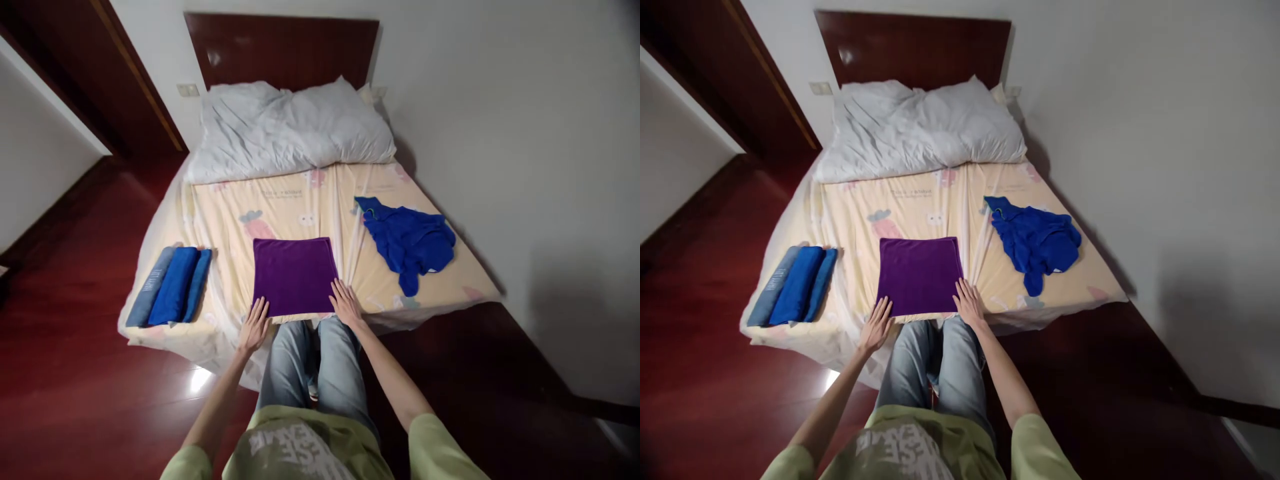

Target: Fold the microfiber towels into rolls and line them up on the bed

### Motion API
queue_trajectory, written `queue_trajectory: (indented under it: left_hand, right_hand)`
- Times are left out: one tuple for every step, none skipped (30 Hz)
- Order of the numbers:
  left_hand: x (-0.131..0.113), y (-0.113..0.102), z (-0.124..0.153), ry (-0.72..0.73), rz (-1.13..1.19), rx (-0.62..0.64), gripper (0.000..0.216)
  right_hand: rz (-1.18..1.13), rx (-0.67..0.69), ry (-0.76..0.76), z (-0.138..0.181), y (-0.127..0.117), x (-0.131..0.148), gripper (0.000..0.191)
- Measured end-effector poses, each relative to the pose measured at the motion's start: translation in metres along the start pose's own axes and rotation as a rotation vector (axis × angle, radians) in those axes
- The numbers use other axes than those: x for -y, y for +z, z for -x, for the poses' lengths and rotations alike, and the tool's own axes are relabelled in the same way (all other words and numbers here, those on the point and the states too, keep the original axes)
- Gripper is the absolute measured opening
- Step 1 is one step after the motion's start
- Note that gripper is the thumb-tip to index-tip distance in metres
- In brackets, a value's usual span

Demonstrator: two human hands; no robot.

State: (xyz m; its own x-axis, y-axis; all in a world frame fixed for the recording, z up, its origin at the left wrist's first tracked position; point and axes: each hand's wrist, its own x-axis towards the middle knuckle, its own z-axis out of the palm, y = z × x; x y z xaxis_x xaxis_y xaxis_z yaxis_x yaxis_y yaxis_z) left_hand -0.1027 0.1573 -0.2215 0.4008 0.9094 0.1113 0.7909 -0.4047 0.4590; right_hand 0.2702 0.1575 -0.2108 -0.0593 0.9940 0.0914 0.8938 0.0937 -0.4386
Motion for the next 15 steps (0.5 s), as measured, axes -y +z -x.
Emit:
queue_trajectory:
  left_hand:
    - [0.003, 0.000, 0.016, -0.015, 0.015, -0.011, 0.059]
    - [0.007, 0.000, 0.029, -0.025, 0.035, -0.022, 0.058]
    - [0.011, -0.002, 0.039, -0.035, 0.059, -0.036, 0.056]
    - [0.014, -0.005, 0.045, -0.047, 0.085, -0.054, 0.055]
    - [0.017, -0.008, 0.049, -0.066, 0.115, -0.073, 0.053]
    - [0.018, -0.012, 0.051, -0.092, 0.147, -0.093, 0.051]
    - [0.018, -0.017, 0.050, -0.123, 0.184, -0.110, 0.049]
    - [0.017, -0.021, 0.047, -0.158, 0.224, -0.123, 0.047]
    - [0.015, -0.026, 0.043, -0.193, 0.264, -0.130, 0.046]
    - [0.013, -0.029, 0.038, -0.226, 0.300, -0.131, 0.046]
    - [0.010, -0.033, 0.032, -0.256, 0.327, -0.128, 0.045]
    - [0.007, -0.035, 0.027, -0.285, 0.340, -0.125, 0.045]
    - [0.005, -0.036, 0.022, -0.310, 0.340, -0.122, 0.044]
    - [0.003, -0.036, 0.017, -0.329, 0.330, -0.122, 0.044]
    - [0.002, -0.036, 0.013, -0.341, 0.317, -0.123, 0.043]
  right_hand:
    - [-0.007, -0.018, 0.007, 0.017, 0.000, -0.004, 0.057]
    - [-0.020, -0.031, -0.002, 0.033, -0.001, -0.008, 0.057]
    - [-0.040, -0.041, -0.018, 0.046, -0.002, -0.011, 0.057]
    - [-0.065, -0.052, -0.030, 0.058, -0.002, -0.013, 0.056]
    - [-0.092, -0.064, -0.036, 0.068, -0.003, -0.014, 0.056]
    - [-0.119, -0.077, -0.035, 0.076, -0.004, -0.015, 0.055]
    - [-0.143, -0.089, -0.029, 0.082, -0.005, -0.016, 0.055]
    - [-0.162, -0.103, -0.014, 0.085, -0.007, -0.015, 0.054]
    - [-0.174, -0.116, 0.004, 0.086, -0.008, -0.014, 0.054]
    - [-0.182, -0.125, 0.022, 0.085, -0.010, -0.013, 0.054]
    - [-0.183, -0.130, 0.040, 0.082, -0.012, -0.011, 0.054]
    - [-0.180, -0.129, 0.060, 0.078, -0.014, -0.009, 0.055]
    - [-0.172, -0.122, 0.081, 0.073, -0.016, -0.006, 0.056]
    - [-0.159, -0.111, 0.099, 0.068, -0.017, -0.004, 0.057]
    - [-0.141, -0.098, 0.114, 0.063, -0.018, -0.002, 0.057]
